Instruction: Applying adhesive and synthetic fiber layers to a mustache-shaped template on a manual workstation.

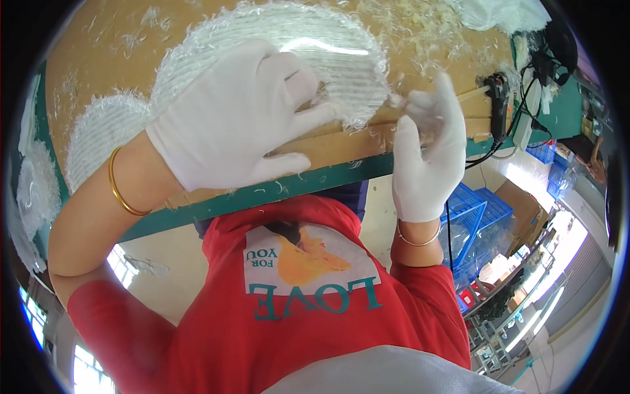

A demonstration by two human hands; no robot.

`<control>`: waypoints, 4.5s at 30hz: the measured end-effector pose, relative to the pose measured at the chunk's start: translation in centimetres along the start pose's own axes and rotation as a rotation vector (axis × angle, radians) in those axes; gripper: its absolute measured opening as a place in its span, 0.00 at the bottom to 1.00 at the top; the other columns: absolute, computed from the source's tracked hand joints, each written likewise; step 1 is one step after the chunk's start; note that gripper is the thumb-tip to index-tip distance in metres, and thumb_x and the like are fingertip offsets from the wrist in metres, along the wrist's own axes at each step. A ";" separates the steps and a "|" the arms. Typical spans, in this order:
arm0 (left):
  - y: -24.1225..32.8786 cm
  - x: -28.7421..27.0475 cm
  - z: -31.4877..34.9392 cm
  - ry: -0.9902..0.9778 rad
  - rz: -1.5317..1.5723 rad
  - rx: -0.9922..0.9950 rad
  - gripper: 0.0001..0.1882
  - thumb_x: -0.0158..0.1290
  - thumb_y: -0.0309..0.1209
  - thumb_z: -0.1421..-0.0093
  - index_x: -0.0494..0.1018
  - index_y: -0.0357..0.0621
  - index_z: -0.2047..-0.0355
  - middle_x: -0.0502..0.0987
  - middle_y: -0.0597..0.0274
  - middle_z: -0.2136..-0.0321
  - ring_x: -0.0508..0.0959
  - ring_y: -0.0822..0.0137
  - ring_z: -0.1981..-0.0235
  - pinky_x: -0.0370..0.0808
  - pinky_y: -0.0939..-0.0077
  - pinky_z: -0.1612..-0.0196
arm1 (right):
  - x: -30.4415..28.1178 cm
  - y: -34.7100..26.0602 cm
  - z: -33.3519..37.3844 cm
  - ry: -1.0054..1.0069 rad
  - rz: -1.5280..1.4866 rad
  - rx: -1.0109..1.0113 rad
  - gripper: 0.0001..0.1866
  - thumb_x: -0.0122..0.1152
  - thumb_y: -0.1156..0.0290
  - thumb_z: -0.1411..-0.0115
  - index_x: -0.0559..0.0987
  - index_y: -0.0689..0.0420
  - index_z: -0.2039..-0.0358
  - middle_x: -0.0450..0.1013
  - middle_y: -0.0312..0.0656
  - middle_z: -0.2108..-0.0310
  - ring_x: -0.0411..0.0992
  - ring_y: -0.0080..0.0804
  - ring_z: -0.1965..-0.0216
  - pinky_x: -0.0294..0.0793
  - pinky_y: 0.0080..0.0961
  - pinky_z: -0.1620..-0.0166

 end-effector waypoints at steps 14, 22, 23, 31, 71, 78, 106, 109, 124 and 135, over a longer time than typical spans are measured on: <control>-3.4 -1.0 -4.4 0.918 -0.135 0.647 0.17 0.51 0.33 0.43 0.79 0.38 0.56 0.80 0.53 0.55 0.79 0.60 0.54 0.71 0.63 0.50 | 1.6 -1.2 2.7 -0.069 0.448 -0.199 0.28 0.67 0.64 0.43 0.76 0.57 0.42 0.60 0.58 0.32 0.53 0.75 0.31 0.55 0.62 0.33; -3.2 -3.3 -6.2 0.127 0.321 0.181 0.24 0.53 0.33 0.51 0.78 0.38 0.53 0.80 0.54 0.54 0.77 0.57 0.52 0.70 0.60 0.45 | 4.3 -2.7 2.0 -0.309 0.500 -0.309 0.38 0.67 0.46 0.48 0.75 0.59 0.43 0.63 0.58 0.36 0.60 0.69 0.39 0.58 0.61 0.43; -3.3 -3.6 -5.8 0.130 0.316 0.169 0.24 0.53 0.33 0.51 0.78 0.38 0.53 0.80 0.54 0.54 0.77 0.57 0.52 0.70 0.60 0.45 | 4.4 -2.9 2.0 -0.314 0.495 -0.321 0.38 0.67 0.46 0.48 0.75 0.59 0.43 0.63 0.58 0.36 0.60 0.69 0.39 0.58 0.61 0.43; -3.9 -2.0 -4.5 0.747 -0.048 0.737 0.28 0.52 0.27 0.45 0.72 0.36 0.42 0.80 0.50 0.54 0.78 0.52 0.52 0.71 0.61 0.47 | 3.1 -4.0 1.5 -0.222 0.120 -0.482 0.28 0.70 0.54 0.54 0.75 0.61 0.59 0.73 0.51 0.53 0.72 0.54 0.51 0.66 0.43 0.53; -2.7 -1.9 -5.9 0.642 -0.399 0.434 0.06 0.53 0.35 0.45 0.76 0.53 0.77 0.75 0.65 0.76 0.78 0.60 0.70 0.73 0.64 0.65 | 2.8 -2.0 1.0 0.068 0.206 -0.155 0.22 0.58 0.87 0.50 0.82 0.56 0.54 0.74 0.44 0.61 0.74 0.33 0.67 0.74 0.26 0.64; -3.1 -2.0 -6.6 0.504 -0.122 0.366 0.06 0.53 0.36 0.45 0.77 0.54 0.76 0.75 0.64 0.76 0.77 0.59 0.70 0.72 0.64 0.64 | 3.8 -3.1 0.4 -0.341 0.428 -0.275 0.33 0.57 0.84 0.59 0.84 0.50 0.49 0.72 0.41 0.68 0.70 0.44 0.65 0.72 0.38 0.60; -6.7 -1.9 -5.5 0.255 0.610 0.398 0.27 0.47 0.21 0.38 0.72 0.52 0.37 0.81 0.52 0.58 0.80 0.50 0.57 0.63 0.51 0.33 | 4.9 -3.3 -1.7 -0.483 0.538 -0.612 0.26 0.62 0.78 0.51 0.84 0.42 0.50 0.71 0.34 0.72 0.69 0.40 0.72 0.66 0.38 0.71; -6.9 -1.9 -5.4 0.217 0.585 0.391 0.27 0.48 0.22 0.37 0.71 0.52 0.37 0.81 0.53 0.55 0.80 0.52 0.54 0.63 0.50 0.33 | 5.2 -3.1 -1.9 -0.524 0.611 -0.635 0.26 0.63 0.76 0.51 0.84 0.43 0.49 0.70 0.34 0.72 0.69 0.40 0.71 0.65 0.38 0.70; -5.3 -1.9 -5.1 0.399 -0.038 0.511 0.30 0.50 0.22 0.38 0.67 0.52 0.34 0.80 0.54 0.61 0.80 0.54 0.58 0.70 0.60 0.39 | 3.2 -2.9 -4.9 -0.428 0.207 -0.465 0.21 0.59 0.78 0.46 0.81 0.61 0.49 0.77 0.43 0.68 0.75 0.42 0.70 0.75 0.34 0.64; -2.2 -1.5 1.0 0.371 -0.119 -0.214 0.24 0.61 0.31 0.48 0.78 0.48 0.49 0.81 0.59 0.53 0.79 0.55 0.50 0.69 0.52 0.36 | 6.4 -1.8 -8.5 -0.611 0.503 -0.109 0.23 0.75 0.49 0.47 0.79 0.58 0.70 0.77 0.44 0.78 0.79 0.39 0.73 0.77 0.32 0.67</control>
Point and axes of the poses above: each hand's wrist, its own z-axis away from the middle knuckle, its own x-axis out of the palm, y = z × x, the point moved 6 cm from there along -z, towards the middle knuckle
